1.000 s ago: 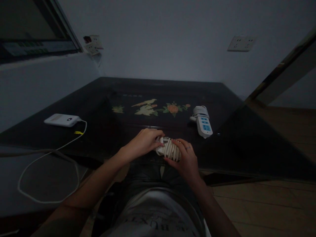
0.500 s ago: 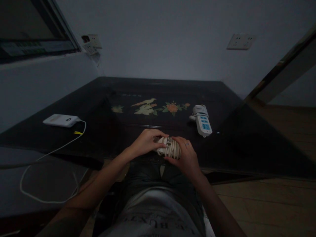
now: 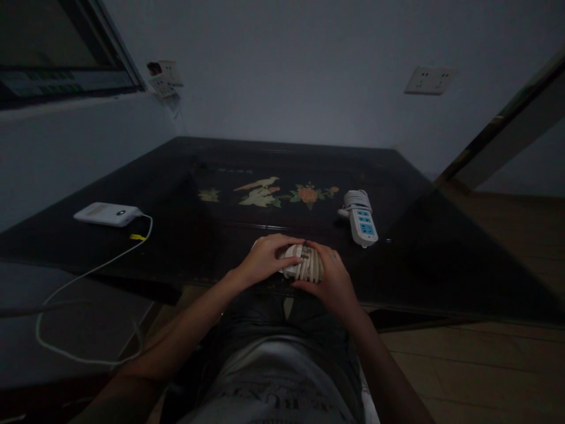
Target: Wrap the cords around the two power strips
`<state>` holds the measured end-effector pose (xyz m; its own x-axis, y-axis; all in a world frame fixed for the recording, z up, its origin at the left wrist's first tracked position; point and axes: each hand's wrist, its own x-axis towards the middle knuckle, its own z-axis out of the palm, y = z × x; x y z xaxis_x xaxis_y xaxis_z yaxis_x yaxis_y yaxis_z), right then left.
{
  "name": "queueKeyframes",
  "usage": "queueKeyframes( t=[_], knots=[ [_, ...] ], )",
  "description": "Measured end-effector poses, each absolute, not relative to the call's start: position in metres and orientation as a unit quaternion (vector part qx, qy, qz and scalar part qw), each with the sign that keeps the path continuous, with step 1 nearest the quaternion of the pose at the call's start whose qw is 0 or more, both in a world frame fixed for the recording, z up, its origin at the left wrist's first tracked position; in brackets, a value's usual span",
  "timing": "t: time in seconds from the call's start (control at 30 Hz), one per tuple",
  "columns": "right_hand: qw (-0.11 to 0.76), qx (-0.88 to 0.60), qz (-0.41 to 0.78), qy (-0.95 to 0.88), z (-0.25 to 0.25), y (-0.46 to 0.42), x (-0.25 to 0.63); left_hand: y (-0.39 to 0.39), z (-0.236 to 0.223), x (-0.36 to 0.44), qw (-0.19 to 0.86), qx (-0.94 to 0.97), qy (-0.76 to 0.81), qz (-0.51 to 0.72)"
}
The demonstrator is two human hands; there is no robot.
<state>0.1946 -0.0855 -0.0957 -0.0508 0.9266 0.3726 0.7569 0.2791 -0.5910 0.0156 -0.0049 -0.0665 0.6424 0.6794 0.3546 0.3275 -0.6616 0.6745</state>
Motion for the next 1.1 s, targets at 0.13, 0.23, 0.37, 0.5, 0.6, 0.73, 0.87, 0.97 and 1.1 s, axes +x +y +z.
queueKeyframes(
  t=[0.13, 0.23, 0.37, 0.5, 0.6, 0.73, 0.87, 0.97, 1.1],
  knots=[
    [0.363, -0.531, 0.181, -0.744, -0.094, -0.084, 0.207, -0.002, -0.059, 0.001, 0.266, 0.884, 0.284, 0.261],
    [0.386, -0.500, 0.210, -0.746, -0.096, -0.086, 0.213, 0.000, -0.056, -0.015, 0.227, 0.922, 0.245, 0.197],
    [0.442, -0.507, 0.204, -0.711, -0.099, -0.089, 0.210, 0.000, -0.066, -0.026, 0.161, 0.952, 0.225, 0.131],
    [0.496, -0.532, 0.199, -0.657, -0.093, -0.087, 0.206, -0.004, -0.075, -0.021, 0.138, 0.940, 0.279, 0.138],
    [0.559, -0.535, 0.226, -0.592, -0.083, -0.083, 0.206, -0.012, -0.072, -0.016, 0.216, 0.908, 0.313, 0.173],
    [0.635, -0.471, 0.296, -0.536, -0.070, -0.077, 0.202, -0.030, -0.065, -0.009, 0.412, 0.816, 0.313, 0.258],
    [0.636, -0.453, 0.335, -0.527, -0.067, -0.074, 0.191, -0.052, -0.069, 0.003, 0.559, 0.711, 0.287, 0.315],
    [0.660, -0.461, 0.326, -0.497, -0.068, -0.073, 0.183, -0.062, -0.077, 0.012, 0.605, 0.663, 0.292, 0.331],
    [0.674, -0.485, 0.316, -0.459, -0.067, -0.074, 0.176, -0.066, -0.083, 0.017, 0.635, 0.612, 0.314, 0.352]
  ],
)
